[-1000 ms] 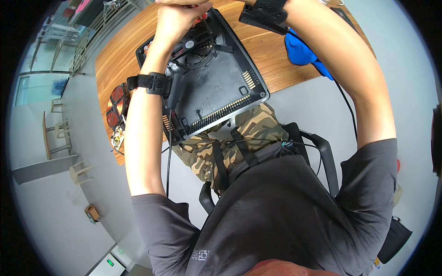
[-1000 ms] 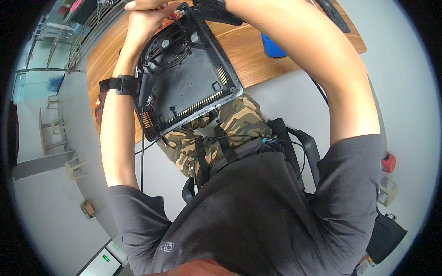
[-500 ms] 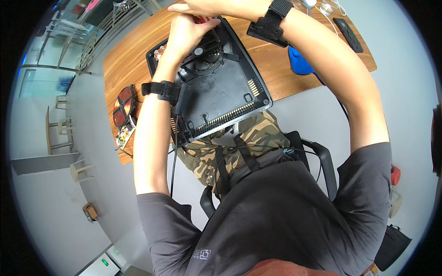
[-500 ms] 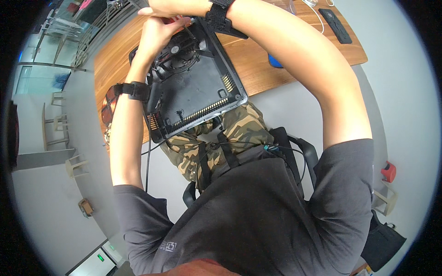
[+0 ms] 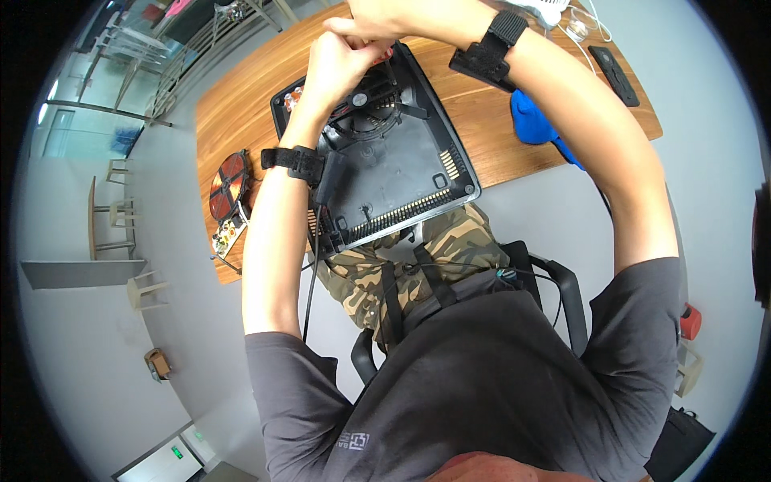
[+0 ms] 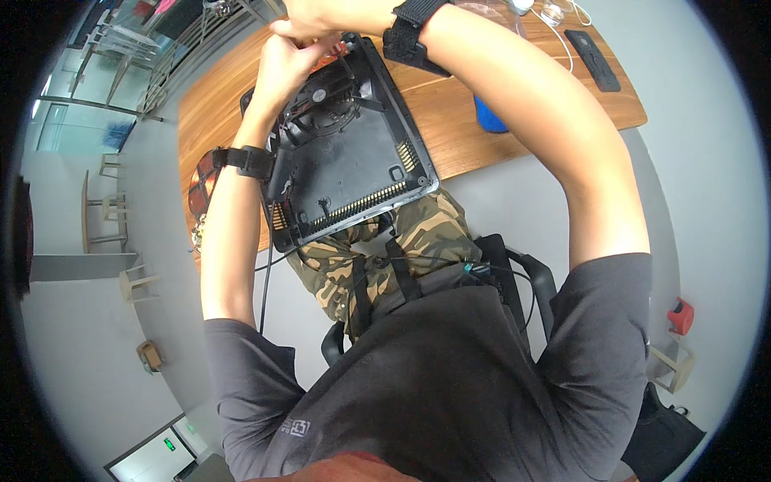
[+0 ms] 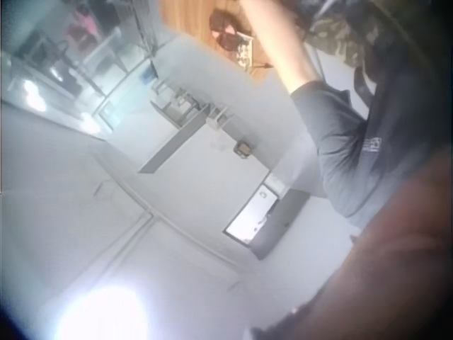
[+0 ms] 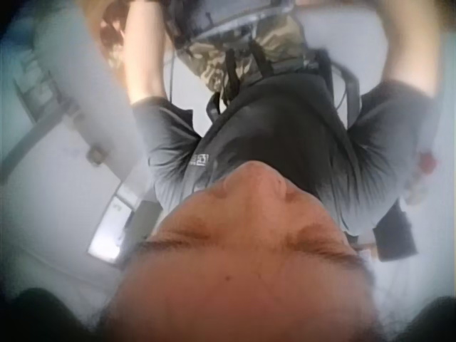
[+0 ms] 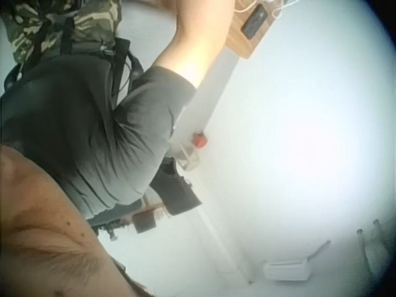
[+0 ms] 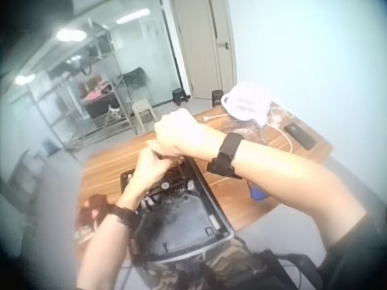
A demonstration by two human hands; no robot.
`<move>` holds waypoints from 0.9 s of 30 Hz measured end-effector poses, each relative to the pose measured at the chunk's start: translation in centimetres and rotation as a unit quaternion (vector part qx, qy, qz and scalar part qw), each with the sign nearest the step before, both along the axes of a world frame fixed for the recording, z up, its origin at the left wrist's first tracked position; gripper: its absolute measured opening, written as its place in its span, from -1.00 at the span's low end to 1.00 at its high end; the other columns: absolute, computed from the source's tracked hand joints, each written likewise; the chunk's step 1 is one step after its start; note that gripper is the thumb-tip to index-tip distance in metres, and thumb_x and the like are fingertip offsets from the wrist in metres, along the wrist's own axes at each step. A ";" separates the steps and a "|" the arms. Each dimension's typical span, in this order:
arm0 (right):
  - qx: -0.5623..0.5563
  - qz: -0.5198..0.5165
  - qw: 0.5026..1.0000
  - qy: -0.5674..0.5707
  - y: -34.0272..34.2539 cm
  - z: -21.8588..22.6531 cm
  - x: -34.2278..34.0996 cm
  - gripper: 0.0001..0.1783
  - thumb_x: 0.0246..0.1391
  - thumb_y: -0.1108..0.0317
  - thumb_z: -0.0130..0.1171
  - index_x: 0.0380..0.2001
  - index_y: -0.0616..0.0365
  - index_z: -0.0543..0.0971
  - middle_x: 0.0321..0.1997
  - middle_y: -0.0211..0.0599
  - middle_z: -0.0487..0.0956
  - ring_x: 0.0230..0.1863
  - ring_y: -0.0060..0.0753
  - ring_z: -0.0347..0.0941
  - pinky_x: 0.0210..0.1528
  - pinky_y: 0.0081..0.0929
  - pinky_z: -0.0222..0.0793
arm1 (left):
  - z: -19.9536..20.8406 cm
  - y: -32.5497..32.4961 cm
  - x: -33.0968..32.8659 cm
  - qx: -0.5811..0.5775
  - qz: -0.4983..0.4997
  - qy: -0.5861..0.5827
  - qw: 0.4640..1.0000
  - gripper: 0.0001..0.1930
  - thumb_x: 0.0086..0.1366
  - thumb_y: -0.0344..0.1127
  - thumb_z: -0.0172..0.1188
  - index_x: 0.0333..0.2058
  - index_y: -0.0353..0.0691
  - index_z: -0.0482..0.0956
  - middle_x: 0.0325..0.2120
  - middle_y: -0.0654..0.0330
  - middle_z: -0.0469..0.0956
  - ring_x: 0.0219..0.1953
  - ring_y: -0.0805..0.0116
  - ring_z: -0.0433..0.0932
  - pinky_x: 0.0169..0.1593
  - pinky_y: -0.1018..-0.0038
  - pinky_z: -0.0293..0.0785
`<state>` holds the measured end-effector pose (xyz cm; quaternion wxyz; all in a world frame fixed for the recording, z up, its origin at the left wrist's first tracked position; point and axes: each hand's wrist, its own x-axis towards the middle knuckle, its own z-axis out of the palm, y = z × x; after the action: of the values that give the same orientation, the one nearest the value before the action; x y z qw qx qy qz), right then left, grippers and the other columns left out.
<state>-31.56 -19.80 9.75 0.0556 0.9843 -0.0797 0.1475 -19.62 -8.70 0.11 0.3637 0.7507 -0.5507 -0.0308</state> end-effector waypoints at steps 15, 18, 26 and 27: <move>-0.042 0.028 0.996 -0.078 -1.0 -2.7 1.2 -0.41 0.03 -0.14 0.27 -0.22 0.25 0.68 -0.43 0.05 0.69 -0.32 0.13 0.68 -0.25 -0.06 0.58 | 0.4 -0.2 -1.8 -0.055 -0.040 0.065 0.996 -0.72 0.16 -0.21 0.44 -0.34 -0.35 0.72 -0.43 0.11 0.74 -0.30 0.40 0.71 -0.20 0.42 0.58; -0.001 0.013 0.999 -0.052 -0.5 -2.7 1.4 -0.44 0.06 -0.05 0.19 -0.03 0.16 0.62 -0.31 0.02 0.71 -0.23 0.07 0.68 -0.17 -0.09 0.60 | 1.1 0.2 -2.0 0.001 0.012 0.036 0.999 -0.71 0.14 -0.25 0.47 -0.25 -0.33 0.73 -0.36 0.10 0.75 -0.24 0.39 0.71 -0.13 0.42 0.58; 0.022 0.005 0.999 -0.030 0.4 -1.1 -0.1 -0.48 0.15 0.03 0.15 0.02 0.20 0.62 -0.34 -0.02 0.72 -0.26 0.04 0.69 -0.18 -0.16 0.61 | 1.1 0.8 -1.9 0.006 -0.022 0.077 0.997 -0.70 0.16 -0.23 0.46 -0.19 -0.29 0.75 -0.31 0.13 0.76 -0.20 0.40 0.71 -0.07 0.44 0.58; 0.011 0.001 1.000 -0.027 0.4 -1.1 0.0 -0.48 0.15 0.02 0.16 0.01 0.21 0.62 -0.34 -0.02 0.72 -0.26 0.05 0.69 -0.20 -0.17 0.61 | 1.6 0.7 -2.5 0.011 -0.008 0.071 0.997 -0.70 0.15 -0.22 0.46 -0.20 -0.28 0.75 -0.31 0.14 0.76 -0.20 0.41 0.71 -0.07 0.44 0.58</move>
<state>-31.60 -19.44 8.66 0.0423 0.9805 -0.0820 0.1734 -22.09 -7.95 1.69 0.3933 0.7464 -0.5287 -0.0930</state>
